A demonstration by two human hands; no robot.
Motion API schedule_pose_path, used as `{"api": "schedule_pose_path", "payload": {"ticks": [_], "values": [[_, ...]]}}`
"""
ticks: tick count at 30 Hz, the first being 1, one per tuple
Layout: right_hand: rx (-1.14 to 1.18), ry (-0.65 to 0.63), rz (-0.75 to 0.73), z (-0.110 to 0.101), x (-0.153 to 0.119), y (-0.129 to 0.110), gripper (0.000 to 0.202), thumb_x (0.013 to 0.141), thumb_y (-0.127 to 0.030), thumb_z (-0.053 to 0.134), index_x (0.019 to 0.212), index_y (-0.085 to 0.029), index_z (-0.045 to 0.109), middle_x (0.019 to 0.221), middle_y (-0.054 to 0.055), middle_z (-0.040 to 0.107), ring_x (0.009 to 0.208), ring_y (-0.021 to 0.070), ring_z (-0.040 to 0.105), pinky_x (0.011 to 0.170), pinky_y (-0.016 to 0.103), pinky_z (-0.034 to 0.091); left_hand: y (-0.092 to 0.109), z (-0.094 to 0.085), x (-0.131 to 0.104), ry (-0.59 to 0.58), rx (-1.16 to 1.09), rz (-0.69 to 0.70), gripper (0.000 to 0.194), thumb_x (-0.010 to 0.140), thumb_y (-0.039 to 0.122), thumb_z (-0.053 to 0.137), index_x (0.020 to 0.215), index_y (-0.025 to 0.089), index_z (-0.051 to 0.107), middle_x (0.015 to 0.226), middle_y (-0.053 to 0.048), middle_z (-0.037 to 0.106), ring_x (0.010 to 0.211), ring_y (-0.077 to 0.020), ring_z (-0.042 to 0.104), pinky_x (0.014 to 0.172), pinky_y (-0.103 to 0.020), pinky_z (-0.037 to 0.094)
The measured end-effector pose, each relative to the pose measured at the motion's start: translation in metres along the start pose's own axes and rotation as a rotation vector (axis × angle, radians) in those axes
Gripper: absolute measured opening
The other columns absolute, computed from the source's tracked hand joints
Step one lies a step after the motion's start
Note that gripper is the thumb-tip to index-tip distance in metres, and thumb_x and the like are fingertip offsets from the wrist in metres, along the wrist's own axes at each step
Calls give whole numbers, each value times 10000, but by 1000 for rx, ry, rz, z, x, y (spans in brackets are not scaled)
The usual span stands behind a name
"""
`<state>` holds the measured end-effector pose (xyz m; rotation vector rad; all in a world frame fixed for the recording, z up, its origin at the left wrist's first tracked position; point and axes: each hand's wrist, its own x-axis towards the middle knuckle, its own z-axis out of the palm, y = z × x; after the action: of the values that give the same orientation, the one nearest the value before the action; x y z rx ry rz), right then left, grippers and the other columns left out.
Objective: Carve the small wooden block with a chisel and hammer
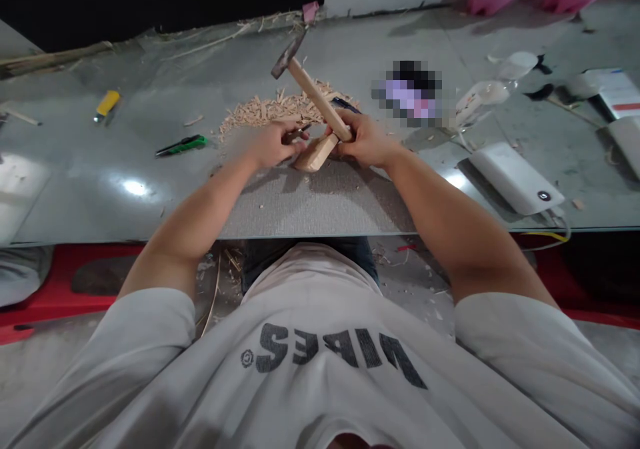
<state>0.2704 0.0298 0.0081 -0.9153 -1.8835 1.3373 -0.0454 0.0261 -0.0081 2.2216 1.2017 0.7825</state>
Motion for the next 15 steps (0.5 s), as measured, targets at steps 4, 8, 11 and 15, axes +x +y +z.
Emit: {"api": "schedule_pose_path", "payload": {"ticks": [4, 8, 11, 15], "values": [[144, 28, -19, 2, 3, 8, 594, 766, -230, 1101, 1242, -331, 760, 1018, -6, 708, 876, 228, 643, 613, 330, 622, 7, 15, -2, -8, -23, 6, 772, 975, 511, 1082, 1633, 251, 774, 1573, -218, 854, 1372, -384, 881, 1047, -448, 729], [203, 112, 31, 9, 7, 12, 557, 778, -159, 1085, 1228, -311, 793, 1011, 2, 768, 888, 226, 704, 650, 340, 714, 10, 17, 1, 41, 17, -23, 710, 972, 437, 1099, 1582, 255, 785, 1466, -181, 868, 1247, -351, 870, 1020, -441, 708], [191, 214, 53, 17, 9, 10, 500, 784, -136, 1094, 1167, -301, 817, 1028, 15, 814, 940, 235, 780, 670, 331, 762, 18, 9, 3, 90, 94, -121, 519, 998, 383, 1051, 1430, 221, 812, 1313, -148, 865, 1203, -362, 859, 1046, -473, 698], [166, 282, 49, 25, 11, 10, 442, 841, -151, 1102, 1143, -316, 825, 1231, 37, 905, 1070, 270, 899, 693, 331, 790, 30, -2, -2, 149, 215, -128, 451, 1107, 447, 945, 1475, 242, 784, 1341, -149, 859, 1273, -392, 855, 1095, -511, 687]]}}
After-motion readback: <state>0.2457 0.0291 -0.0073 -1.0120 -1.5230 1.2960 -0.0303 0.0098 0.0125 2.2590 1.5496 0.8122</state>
